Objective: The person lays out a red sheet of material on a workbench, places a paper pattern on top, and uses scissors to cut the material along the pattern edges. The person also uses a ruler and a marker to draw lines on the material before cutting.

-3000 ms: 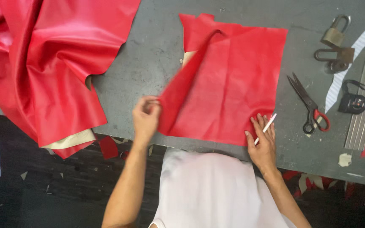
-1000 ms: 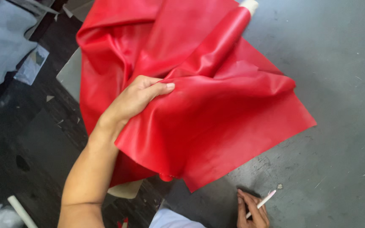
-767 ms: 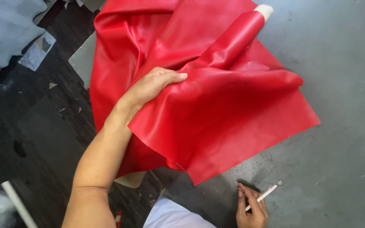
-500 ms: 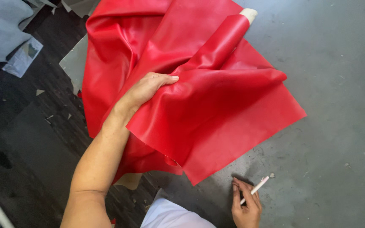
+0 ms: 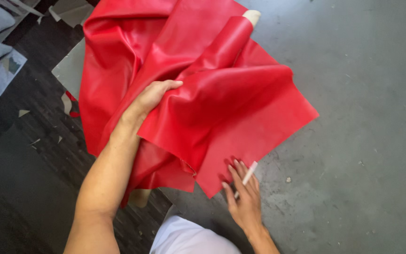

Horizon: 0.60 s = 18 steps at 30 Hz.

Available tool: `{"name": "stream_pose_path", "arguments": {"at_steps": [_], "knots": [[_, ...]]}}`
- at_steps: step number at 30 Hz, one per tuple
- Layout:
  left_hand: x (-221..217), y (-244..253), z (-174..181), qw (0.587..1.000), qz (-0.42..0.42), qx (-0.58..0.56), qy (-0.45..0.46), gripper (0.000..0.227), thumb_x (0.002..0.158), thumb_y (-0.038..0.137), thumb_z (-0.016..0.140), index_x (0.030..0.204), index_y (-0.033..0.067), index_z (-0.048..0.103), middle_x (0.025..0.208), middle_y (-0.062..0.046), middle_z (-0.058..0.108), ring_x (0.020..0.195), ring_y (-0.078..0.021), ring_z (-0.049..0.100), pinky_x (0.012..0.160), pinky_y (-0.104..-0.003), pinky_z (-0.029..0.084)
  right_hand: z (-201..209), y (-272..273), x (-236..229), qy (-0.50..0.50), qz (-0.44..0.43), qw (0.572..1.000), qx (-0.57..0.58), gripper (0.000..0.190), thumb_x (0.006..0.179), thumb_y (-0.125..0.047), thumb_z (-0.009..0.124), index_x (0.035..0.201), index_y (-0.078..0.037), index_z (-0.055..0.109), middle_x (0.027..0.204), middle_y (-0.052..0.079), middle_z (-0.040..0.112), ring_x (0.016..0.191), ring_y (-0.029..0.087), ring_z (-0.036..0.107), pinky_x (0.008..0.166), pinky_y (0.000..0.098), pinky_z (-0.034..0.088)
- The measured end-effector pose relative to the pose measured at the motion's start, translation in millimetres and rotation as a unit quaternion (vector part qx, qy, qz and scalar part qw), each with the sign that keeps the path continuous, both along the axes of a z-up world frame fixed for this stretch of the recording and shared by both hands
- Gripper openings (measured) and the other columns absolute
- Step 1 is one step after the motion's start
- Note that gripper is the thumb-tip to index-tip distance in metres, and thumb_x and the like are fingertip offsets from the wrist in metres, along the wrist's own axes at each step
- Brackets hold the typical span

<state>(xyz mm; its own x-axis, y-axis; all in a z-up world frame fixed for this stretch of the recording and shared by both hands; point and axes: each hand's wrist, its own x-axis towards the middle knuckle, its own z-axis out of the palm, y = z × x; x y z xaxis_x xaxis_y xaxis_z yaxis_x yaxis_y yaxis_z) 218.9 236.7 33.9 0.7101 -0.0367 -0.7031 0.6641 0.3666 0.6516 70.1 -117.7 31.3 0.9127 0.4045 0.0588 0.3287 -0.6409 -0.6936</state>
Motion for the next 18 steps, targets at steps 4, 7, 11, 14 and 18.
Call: {"name": "stream_pose_path", "arguments": {"at_steps": [4, 7, 11, 14, 18], "knots": [[2, 9, -19, 0.98, -0.023, 0.174, -0.096, 0.036, 0.097, 0.03, 0.063, 0.118, 0.0029, 0.074, 0.115, -0.006, 0.077, 0.1, -0.0112, 0.071, 0.088, -0.026, 0.056, -8, 3, -1, -0.034, 0.002, 0.998, -0.05, 0.049, 0.094, -0.021, 0.069, 0.139, -0.003, 0.06, 0.147, 0.014, 0.059, 0.141, 0.032, 0.05, 0.119, 0.0499, 0.033], [-4, -2, -11, 0.978, 0.004, 0.199, -0.063, 0.037, 0.096, 0.032, 0.066, 0.113, 0.0012, 0.076, 0.109, -0.012, 0.077, 0.091, -0.0174, 0.071, 0.08, -0.032, 0.057, -14, -9, -14, -0.04, -0.046, 0.995, -0.085, 0.047, 0.095, -0.024, 0.068, 0.138, -0.006, 0.061, 0.147, 0.011, 0.059, 0.141, 0.029, 0.051, 0.12, 0.0496, 0.032], [-26, -33, 33, 0.876, -0.093, 0.435, -0.183, 0.045, 0.088, 0.034, 0.077, 0.12, 0.0021, 0.07, 0.101, -0.011, 0.075, 0.091, -0.0206, 0.072, 0.081, -0.036, 0.057, -16, -54, -31, -0.06, -0.078, 0.989, -0.111, 0.05, 0.093, -0.026, 0.068, 0.138, -0.007, 0.06, 0.145, 0.012, 0.059, 0.14, 0.028, 0.05, 0.119, 0.05, 0.03], [-47, -68, 68, 0.788, -0.165, 0.54, -0.247, 0.065, 0.08, 0.03, 0.083, 0.135, 0.0021, 0.061, 0.094, -0.014, 0.071, 0.087, -0.0298, 0.069, 0.082, -0.042, 0.052, -13, -111, -57, -0.048, -0.088, 0.986, -0.132, 0.05, 0.092, -0.026, 0.068, 0.138, -0.008, 0.061, 0.146, 0.011, 0.058, 0.141, 0.029, 0.049, 0.12, 0.0492, 0.03], [-80, -122, 90, 0.686, -0.251, 0.602, -0.321, 0.08, 0.082, 0.025, 0.082, 0.152, 0.0027, 0.051, 0.109, -0.017, 0.065, 0.103, -0.0361, 0.061, 0.096, -0.048, 0.043, -4, -196, -113, -0.013, -0.152, 0.974, -0.168, 0.047, 0.093, -0.024, 0.066, 0.138, -0.012, 0.061, 0.148, 0.009, 0.058, 0.143, 0.027, 0.049, 0.122, 0.0478, 0.031]]}}
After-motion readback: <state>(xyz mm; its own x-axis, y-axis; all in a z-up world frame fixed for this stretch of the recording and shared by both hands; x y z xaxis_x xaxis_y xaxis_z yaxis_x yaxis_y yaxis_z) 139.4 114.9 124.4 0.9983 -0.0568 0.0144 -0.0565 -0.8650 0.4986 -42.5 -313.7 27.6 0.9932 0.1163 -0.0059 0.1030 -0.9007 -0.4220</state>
